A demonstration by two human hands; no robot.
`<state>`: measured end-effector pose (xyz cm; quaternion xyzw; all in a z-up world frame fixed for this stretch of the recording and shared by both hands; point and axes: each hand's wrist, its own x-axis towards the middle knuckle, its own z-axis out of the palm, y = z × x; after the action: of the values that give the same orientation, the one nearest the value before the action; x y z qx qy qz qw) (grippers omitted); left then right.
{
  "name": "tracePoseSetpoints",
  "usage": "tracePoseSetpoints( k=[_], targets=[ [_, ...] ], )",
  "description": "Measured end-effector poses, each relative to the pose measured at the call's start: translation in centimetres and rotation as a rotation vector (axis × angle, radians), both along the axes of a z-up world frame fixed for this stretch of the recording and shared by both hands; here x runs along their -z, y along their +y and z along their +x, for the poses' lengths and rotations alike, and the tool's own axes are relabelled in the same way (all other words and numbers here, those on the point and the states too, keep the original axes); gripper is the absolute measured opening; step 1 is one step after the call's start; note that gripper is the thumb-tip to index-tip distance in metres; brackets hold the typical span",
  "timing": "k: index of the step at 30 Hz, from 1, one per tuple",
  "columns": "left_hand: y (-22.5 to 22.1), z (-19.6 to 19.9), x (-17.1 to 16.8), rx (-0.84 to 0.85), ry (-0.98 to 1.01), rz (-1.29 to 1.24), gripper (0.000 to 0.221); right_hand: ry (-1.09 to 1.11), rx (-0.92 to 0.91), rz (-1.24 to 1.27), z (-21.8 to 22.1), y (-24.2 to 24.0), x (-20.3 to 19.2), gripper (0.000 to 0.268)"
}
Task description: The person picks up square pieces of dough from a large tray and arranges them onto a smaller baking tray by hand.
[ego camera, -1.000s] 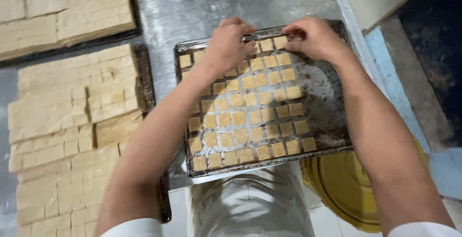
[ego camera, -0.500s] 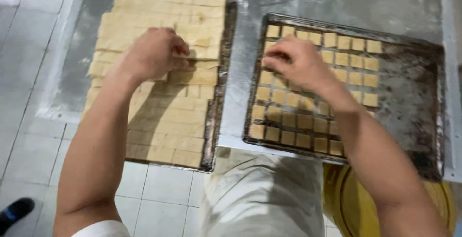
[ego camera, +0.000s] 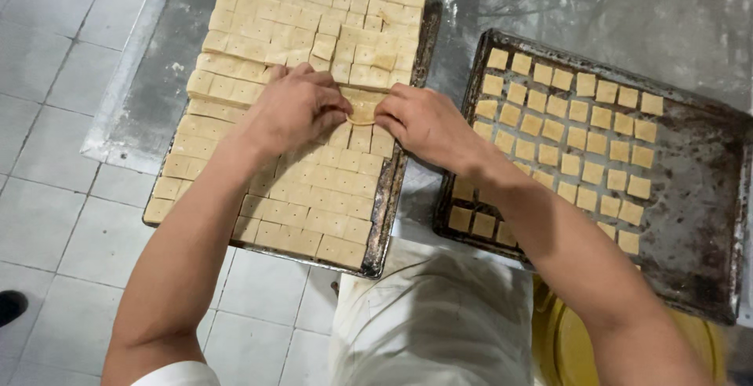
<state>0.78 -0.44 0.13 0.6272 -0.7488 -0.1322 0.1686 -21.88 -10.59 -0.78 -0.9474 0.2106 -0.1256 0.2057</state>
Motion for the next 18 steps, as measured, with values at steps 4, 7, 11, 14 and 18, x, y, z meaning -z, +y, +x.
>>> tracePoseSetpoints(
  k=[4, 7, 11, 14, 18],
  targets=[
    [0.5, 0.2, 1.4, 0.069, -0.039, -0.129, 0.022, -0.045, -0.073, -0.08, -0.6, 0.4, 0.6, 0.025],
    [0.5, 0.1, 1.8, 0.093, -0.055, -0.196, 0.017, -0.032, -0.047, -0.148, -0.3, 0.7, 1.2, 0.018],
    [0.2, -0.5, 0.6, 0.01, 0.109, -0.044, 0.01, -0.012, 0.053, 0.142, -0.2, 0.1, 0.6, 0.018],
    [-0.2, -0.2, -1.4, -0.195, 0.484, 0.227, 0.012, 0.009, 0.196, 0.527, -2.8, -1.5, -1.3, 0.017],
    [-0.6, -2.0, -3.7, -0.292, 0.701, 0.365, 0.019, -0.335, 0.308, 1.031, -13.1, -1.2, -3.0, 0.02]
  ],
)
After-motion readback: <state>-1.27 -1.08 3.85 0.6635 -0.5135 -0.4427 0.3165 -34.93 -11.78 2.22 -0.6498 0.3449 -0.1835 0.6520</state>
